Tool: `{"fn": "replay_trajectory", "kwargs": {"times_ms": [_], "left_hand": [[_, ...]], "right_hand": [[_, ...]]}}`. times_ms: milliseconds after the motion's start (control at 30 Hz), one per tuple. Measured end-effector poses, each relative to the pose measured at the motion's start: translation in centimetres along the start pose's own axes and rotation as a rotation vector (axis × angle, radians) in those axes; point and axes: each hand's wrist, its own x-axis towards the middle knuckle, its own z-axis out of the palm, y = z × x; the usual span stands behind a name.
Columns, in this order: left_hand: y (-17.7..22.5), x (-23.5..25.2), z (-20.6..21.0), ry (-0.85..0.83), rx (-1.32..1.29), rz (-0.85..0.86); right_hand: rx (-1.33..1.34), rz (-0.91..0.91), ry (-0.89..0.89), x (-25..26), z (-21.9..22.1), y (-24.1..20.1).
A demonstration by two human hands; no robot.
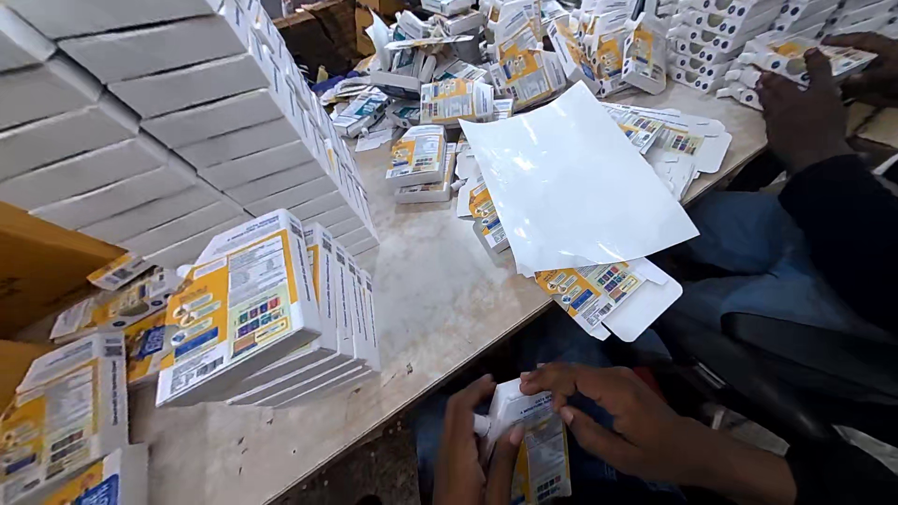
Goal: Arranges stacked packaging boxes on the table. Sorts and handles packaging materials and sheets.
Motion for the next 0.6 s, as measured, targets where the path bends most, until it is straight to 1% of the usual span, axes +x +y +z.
{"fn": "replay_trajectory", "kwargs": {"times_ms": [133, 333, 400, 500, 600], "left_hand": [[-0.2, 1.4, 0.1, -0.078, 0.197, 0.037], [-0.6, 1.6, 0.7, -0.02, 0.309, 0.128], [-1.1, 1.7, 0.7, -0.011, 0.244, 0.121], [-1.3, 1.8, 1.0, 0.022, 0.05, 0.048], [-0.9, 1.7, 1.1, 0.046, -0.034, 0.008]], "right_hand": [[-0.092, 0.001, 0.012, 0.2, 0.4, 0.4], [-0.126, -0.026, 0.073, -0.2, 0.8, 0.5], [-0.139, -0.034, 0.086, -0.1, 0.9, 0.6], [-0.148, -0.057, 0.122, 0.3, 0.8, 0.6], [-0.231, -0.136, 0.254, 1.0, 0.9, 0.7]]}}
